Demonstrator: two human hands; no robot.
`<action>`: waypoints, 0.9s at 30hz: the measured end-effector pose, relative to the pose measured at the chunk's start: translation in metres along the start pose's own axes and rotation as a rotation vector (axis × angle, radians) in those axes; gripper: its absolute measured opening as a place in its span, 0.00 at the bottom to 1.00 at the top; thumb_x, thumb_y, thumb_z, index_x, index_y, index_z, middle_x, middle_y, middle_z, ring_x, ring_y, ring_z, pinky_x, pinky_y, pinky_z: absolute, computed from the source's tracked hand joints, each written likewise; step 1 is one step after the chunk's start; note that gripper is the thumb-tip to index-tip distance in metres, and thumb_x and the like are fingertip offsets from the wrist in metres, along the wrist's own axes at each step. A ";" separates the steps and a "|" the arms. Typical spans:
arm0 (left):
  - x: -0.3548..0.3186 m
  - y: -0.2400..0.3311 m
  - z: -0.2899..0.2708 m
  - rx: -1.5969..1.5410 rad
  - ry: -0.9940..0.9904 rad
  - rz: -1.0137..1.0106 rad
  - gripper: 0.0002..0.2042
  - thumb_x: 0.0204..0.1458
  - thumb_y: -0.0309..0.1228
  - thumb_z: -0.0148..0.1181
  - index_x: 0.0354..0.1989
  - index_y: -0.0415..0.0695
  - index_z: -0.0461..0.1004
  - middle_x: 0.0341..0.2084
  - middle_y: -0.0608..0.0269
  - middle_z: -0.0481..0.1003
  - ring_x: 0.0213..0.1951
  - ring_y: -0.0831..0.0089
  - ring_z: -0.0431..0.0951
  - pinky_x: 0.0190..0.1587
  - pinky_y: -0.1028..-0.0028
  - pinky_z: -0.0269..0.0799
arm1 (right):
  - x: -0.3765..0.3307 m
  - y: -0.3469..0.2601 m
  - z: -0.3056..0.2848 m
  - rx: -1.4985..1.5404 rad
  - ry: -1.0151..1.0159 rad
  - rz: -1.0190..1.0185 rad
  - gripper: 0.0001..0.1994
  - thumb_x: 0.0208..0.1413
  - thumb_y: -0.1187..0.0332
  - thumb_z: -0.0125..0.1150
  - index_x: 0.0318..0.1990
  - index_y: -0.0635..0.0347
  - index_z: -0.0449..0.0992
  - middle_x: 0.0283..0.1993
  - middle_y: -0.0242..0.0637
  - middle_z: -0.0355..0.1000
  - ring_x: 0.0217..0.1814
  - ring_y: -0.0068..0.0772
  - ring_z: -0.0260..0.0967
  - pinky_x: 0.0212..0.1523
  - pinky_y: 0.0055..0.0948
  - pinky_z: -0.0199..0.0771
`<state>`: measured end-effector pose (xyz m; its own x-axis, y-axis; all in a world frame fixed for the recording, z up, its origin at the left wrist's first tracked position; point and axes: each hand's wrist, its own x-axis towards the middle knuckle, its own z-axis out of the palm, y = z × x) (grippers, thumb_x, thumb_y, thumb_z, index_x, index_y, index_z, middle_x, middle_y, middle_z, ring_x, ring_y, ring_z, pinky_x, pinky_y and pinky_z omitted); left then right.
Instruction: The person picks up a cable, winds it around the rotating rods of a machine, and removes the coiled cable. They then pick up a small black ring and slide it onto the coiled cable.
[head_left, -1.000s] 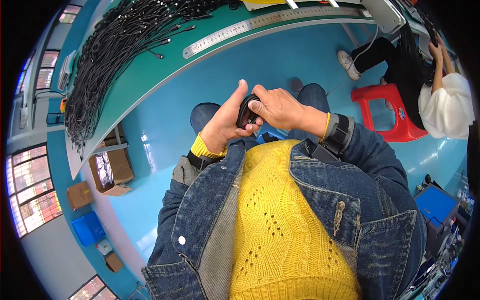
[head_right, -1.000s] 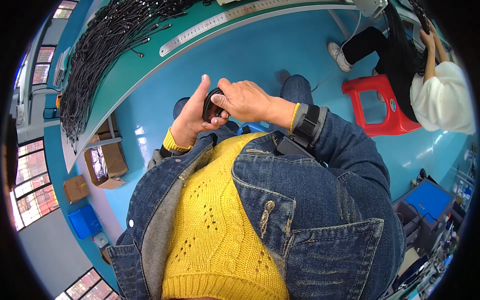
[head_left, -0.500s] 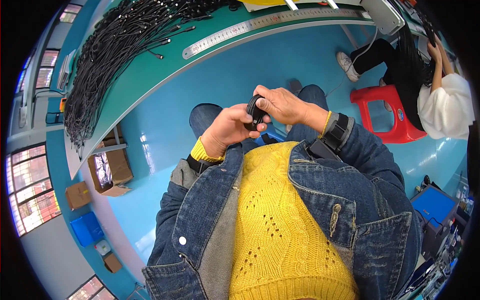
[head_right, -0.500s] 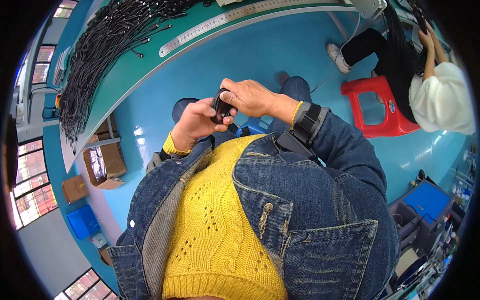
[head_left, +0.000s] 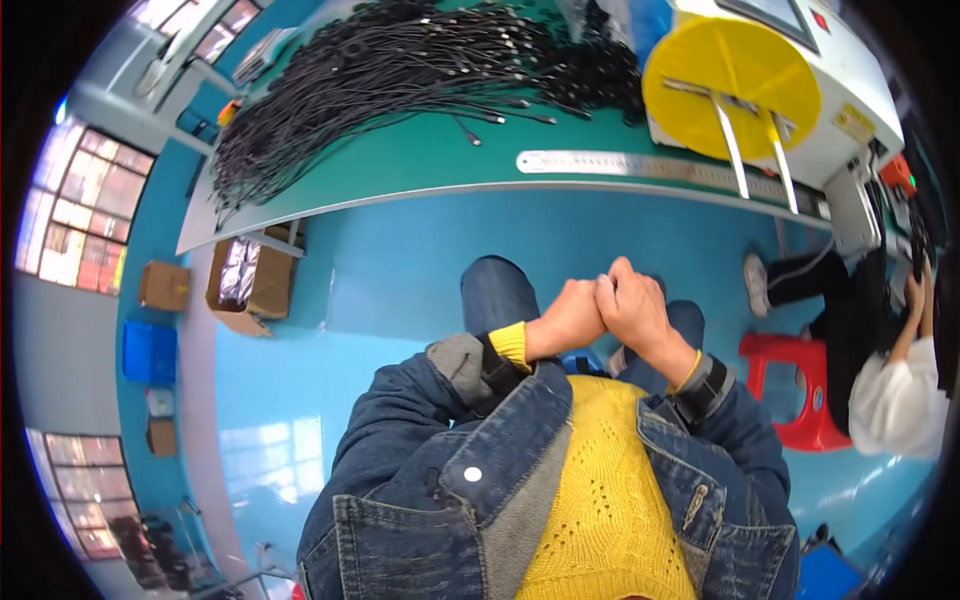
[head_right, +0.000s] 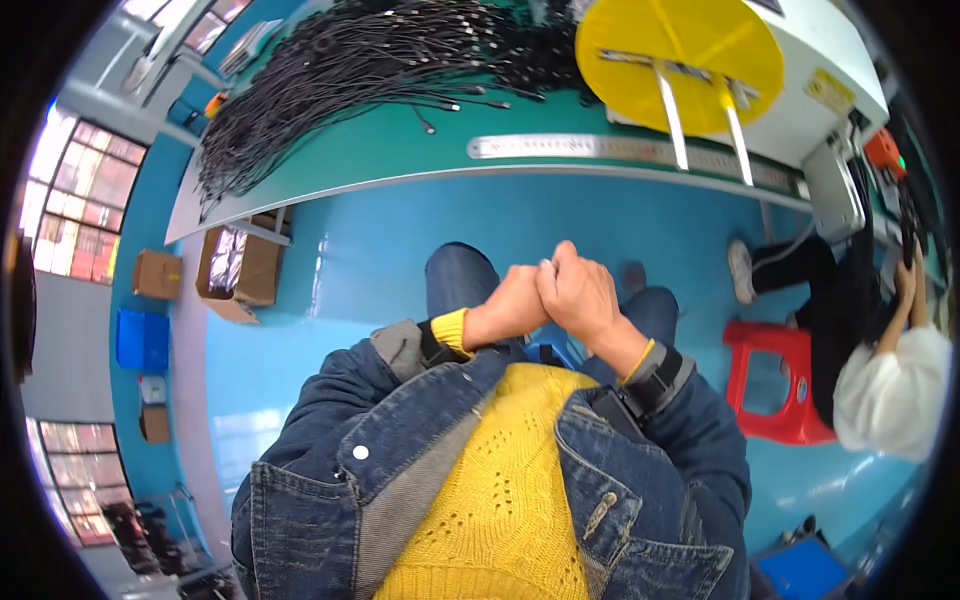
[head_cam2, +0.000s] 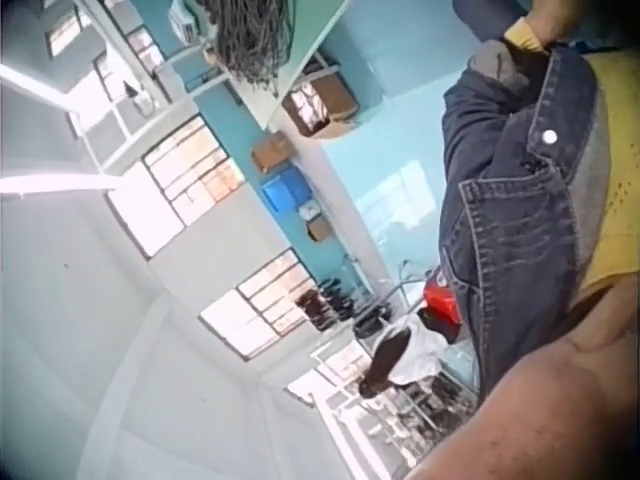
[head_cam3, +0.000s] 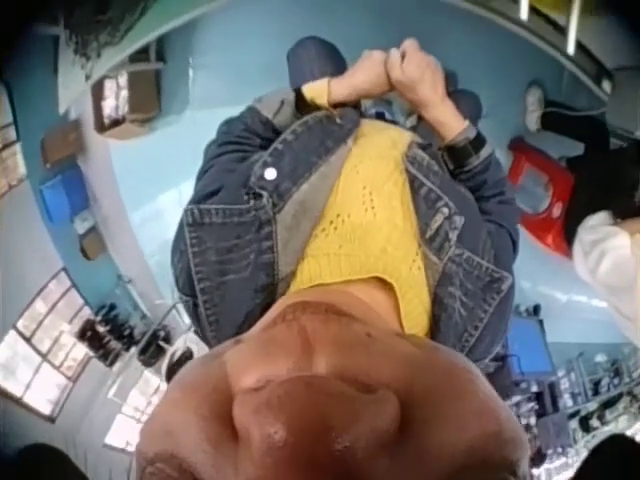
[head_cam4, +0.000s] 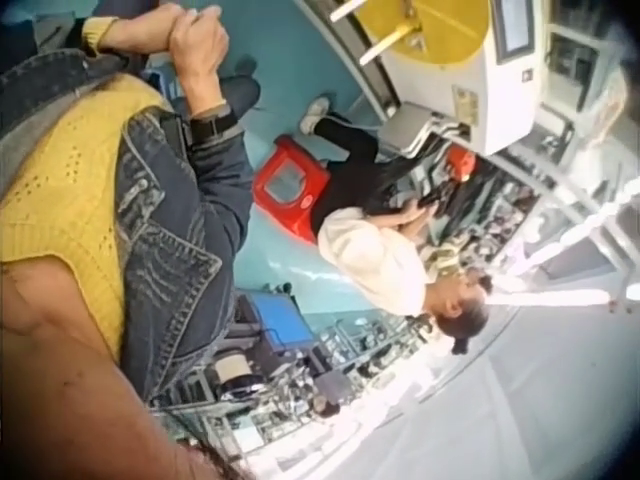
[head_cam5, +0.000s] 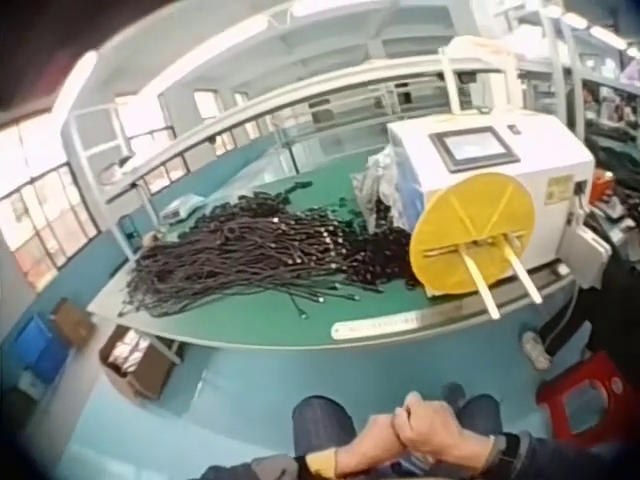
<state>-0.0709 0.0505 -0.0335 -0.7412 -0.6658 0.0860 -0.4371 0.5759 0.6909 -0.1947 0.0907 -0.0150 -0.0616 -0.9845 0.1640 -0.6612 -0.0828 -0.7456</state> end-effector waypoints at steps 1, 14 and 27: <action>-0.003 -0.009 0.008 0.014 0.028 -0.011 0.07 0.41 0.29 0.57 0.26 0.37 0.71 0.20 0.44 0.71 0.29 0.46 0.73 0.27 0.62 0.68 | 0.001 0.001 0.006 -0.024 -0.012 0.022 0.18 0.51 0.55 0.52 0.28 0.64 0.64 0.22 0.54 0.68 0.28 0.58 0.66 0.29 0.48 0.64; 0.058 -0.105 -0.238 -0.377 -0.006 -0.540 0.12 0.44 0.39 0.59 0.29 0.42 0.76 0.22 0.65 0.73 0.24 0.77 0.72 0.25 0.78 0.68 | -0.030 0.059 -0.006 0.204 -0.547 0.410 0.11 0.52 0.63 0.54 0.30 0.64 0.70 0.18 0.31 0.66 0.20 0.21 0.64 0.23 0.23 0.63; 0.089 -0.231 -0.288 0.932 0.406 -0.773 0.26 0.45 0.52 0.54 0.45 0.42 0.70 0.41 0.52 0.72 0.47 0.57 0.70 0.50 0.53 0.60 | -0.018 0.065 0.005 0.154 -0.536 0.554 0.13 0.48 0.61 0.57 0.30 0.65 0.72 0.21 0.38 0.70 0.24 0.30 0.69 0.27 0.29 0.67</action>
<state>0.1106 -0.2779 0.0213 0.0015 -0.9766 0.2151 -0.9957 -0.0213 -0.0899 -0.2326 0.1025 -0.0702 0.0430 -0.8257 -0.5624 -0.5262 0.4598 -0.7153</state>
